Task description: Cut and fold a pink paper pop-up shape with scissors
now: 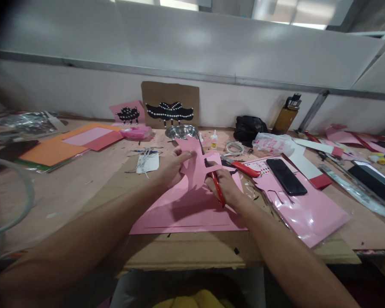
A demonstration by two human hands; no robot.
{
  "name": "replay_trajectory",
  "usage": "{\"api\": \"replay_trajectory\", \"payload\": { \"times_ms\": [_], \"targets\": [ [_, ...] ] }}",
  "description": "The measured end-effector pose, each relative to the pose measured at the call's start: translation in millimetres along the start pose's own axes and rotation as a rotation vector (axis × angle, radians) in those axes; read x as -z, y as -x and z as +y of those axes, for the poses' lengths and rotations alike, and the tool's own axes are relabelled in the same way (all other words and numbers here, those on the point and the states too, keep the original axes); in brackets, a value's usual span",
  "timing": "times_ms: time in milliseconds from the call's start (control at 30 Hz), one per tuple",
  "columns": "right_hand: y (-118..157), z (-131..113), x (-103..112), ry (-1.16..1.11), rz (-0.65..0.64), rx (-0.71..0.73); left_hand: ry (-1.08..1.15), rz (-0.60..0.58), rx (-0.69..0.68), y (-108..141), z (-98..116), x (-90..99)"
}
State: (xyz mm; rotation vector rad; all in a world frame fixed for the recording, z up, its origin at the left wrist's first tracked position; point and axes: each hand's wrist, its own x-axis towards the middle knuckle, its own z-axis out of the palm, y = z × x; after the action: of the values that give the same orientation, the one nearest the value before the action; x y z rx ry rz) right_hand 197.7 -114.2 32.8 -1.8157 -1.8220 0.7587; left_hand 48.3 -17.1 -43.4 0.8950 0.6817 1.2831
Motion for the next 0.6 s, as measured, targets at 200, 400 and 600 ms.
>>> {"api": "replay_trajectory", "payload": {
  "times_ms": [200,400,600],
  "targets": [
    [0.9,-9.5,4.7,0.088,-0.075,-0.073,-0.002,-0.025,-0.025,1.0,0.3,-3.5],
    [2.0,-4.8,4.4,0.069,-0.071,-0.030,0.000,-0.031,-0.029,2.0,0.1,-4.6],
    [4.5,-8.7,6.1,0.060,-0.040,-0.070,0.022,-0.019,-0.005,2.0,-1.0,-4.2]
  ]
}}
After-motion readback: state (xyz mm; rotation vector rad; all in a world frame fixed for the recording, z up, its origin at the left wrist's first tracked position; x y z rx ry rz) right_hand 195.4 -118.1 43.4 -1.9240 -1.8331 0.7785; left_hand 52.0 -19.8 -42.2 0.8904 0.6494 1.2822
